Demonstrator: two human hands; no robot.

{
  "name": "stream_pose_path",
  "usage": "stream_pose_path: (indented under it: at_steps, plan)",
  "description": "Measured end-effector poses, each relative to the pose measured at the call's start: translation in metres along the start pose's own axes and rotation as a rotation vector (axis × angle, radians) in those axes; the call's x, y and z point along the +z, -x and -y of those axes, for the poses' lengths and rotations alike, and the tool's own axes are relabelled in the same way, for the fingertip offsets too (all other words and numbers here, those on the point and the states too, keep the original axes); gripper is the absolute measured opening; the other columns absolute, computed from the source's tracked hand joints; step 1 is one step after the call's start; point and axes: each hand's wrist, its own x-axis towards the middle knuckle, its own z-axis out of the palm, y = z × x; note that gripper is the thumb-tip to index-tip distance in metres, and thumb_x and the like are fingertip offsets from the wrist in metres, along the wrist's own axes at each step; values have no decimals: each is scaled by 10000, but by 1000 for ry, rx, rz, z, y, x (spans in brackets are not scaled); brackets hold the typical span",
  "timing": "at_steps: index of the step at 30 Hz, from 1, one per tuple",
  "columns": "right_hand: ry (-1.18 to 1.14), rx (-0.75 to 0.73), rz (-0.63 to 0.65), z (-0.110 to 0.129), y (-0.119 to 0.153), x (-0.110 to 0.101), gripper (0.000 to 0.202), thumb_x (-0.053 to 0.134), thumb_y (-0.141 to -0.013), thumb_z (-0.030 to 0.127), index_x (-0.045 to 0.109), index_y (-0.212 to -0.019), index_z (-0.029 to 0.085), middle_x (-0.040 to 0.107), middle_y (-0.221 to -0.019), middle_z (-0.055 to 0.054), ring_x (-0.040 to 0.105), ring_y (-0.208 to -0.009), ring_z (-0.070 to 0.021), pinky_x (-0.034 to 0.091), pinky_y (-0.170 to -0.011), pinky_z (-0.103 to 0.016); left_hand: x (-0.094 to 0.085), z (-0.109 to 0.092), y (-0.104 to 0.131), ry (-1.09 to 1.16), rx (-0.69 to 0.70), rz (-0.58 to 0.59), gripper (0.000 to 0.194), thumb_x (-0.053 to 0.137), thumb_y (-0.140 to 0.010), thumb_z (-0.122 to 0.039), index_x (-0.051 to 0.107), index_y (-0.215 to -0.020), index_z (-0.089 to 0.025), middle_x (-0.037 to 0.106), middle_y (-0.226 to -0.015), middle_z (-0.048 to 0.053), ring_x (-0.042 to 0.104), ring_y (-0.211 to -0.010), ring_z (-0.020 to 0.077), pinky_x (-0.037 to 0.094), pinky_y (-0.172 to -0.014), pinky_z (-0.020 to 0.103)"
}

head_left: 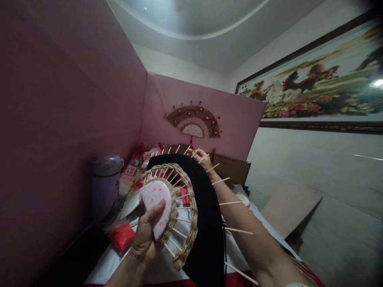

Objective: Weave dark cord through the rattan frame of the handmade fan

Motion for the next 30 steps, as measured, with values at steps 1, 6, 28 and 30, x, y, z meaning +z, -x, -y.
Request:
stream_pose_path:
  at_steps: [1,6,28,30]
  plan:
    - [-20,-15,-9,5,-3,-4,218,572,-804,327,563,-949,164,598,-1029,-50,591,-832,-148,506,-702,-313,-1,0,0,4,13,0,210,558,-733,-91,590,-937,-56,694,-657,109,663,-564,229,552,-493,318]
    - [-139,-200,-15,52,-4,-29,172,673,-691,290,539,-755,204,651,-1025,-12,609,-878,-132,500,-640,-221,-4,1,-3,-7,20,8,192,563,-731,-108,597,-911,-52,693,-675,118,664,-578,235,558,-515,334]
    - [-94,-43,-46,131,11,-81,34,491,-806,180,501,-776,191,686,-918,-25,645,-835,-115,423,-477,-151,2,-4,-2,29,76,-13,151,540,-724,-44,619,-848,-75,701,-669,96,662,-555,200,561,-517,296]
    - [-37,-13,-92,133,14,-85,24,500,-794,184,508,-772,189,689,-880,-24,647,-745,-105,397,-440,-147,2,-4,-2,20,78,-17,148,539,-727,-46,620,-846,-78,699,-654,96,658,-537,202,558,-500,296]
